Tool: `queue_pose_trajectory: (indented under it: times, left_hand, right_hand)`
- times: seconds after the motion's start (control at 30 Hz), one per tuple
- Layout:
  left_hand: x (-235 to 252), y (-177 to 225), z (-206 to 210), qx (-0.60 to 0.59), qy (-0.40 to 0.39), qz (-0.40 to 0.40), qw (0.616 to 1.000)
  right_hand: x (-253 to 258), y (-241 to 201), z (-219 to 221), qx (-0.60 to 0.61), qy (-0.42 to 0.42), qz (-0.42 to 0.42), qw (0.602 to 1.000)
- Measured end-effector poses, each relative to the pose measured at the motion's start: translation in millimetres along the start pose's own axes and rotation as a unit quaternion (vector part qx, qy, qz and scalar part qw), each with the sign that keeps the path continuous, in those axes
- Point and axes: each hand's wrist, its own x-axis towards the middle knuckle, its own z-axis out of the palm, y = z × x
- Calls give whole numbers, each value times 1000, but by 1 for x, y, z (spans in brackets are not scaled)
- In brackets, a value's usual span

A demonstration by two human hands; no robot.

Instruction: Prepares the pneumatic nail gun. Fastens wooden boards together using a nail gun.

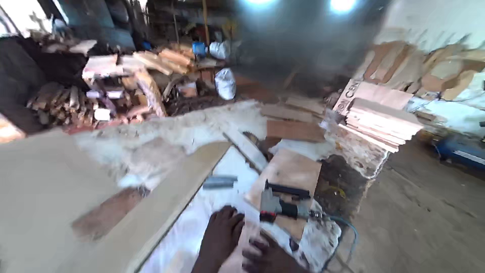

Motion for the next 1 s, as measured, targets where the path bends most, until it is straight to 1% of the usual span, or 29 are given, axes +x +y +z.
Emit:
queue_pose_trajectory:
  times: [0.07, 0.1, 0.17, 0.27, 0.33, 0.5, 0.57, 0.67, 0.7, 0.73, 0.8, 0.83, 0.9, 0.93, 0.97, 1.0]
  left_hand:
    - [-2, 4, -8, -4, -44, -22, 999]
    - [-6, 3, -7, -9, -56, -29, 998]
    - [-4, -4, 1, -13, -29, -13, 999]
    - [-3, -8, 9, -12, 3, 10, 1000]
    - [-3, -9, 9, -13, 5, 16, 1000]
    - [-1, -10, 7, -25, 1, 12, 1000]
    - [0, -11, 5, -30, -6, 12, 999]
    - [1, -16, 1, -54, -13, 19, 998]
    - [1, -18, -2, -68, -18, 21, 997]
    - [1, -20, -5, -83, -25, 20, 996]
    - [1, -24, -12, -111, -46, 15, 993]
    - [3, -26, -16, -117, -57, 16, 991]
    - [11, -32, -25, -121, -95, 9, 988]
    - [14, -35, -31, -132, -121, -1, 984]
    - [17, -38, -36, -148, -136, -6, 980]
    - [18, -44, -38, -171, -132, -3, 977]
  right_hand:
    - [1, 2, -2, 8, -7, -5, 1000]
    - [2, 1, -3, 34, -4, 2, 999]
    - [8, 5, -6, 74, 12, 23, 997]
    - [4, 10, 0, 80, 43, 25, 996]
    - [3, 9, 2, 84, 50, 11, 995]
    - [2, 7, 4, 38, 47, -26, 998]
    - [2, 8, 6, 44, 55, -28, 997]
    - [4, 8, -3, 68, 38, -11, 997]
    - [7, 11, -11, 67, 48, 3, 997]
    - [9, 16, -21, 54, 76, 26, 995]
    - [12, 31, -44, 9, 137, 123, 983]
    - [14, 41, -55, -14, 146, 186, 971]
    - [13, 62, -73, -41, 97, 307, 946]
    - [11, 72, -77, -42, 61, 340, 938]
    - [10, 79, -77, -50, 28, 353, 934]
    - [10, 84, -76, -68, -2, 355, 932]
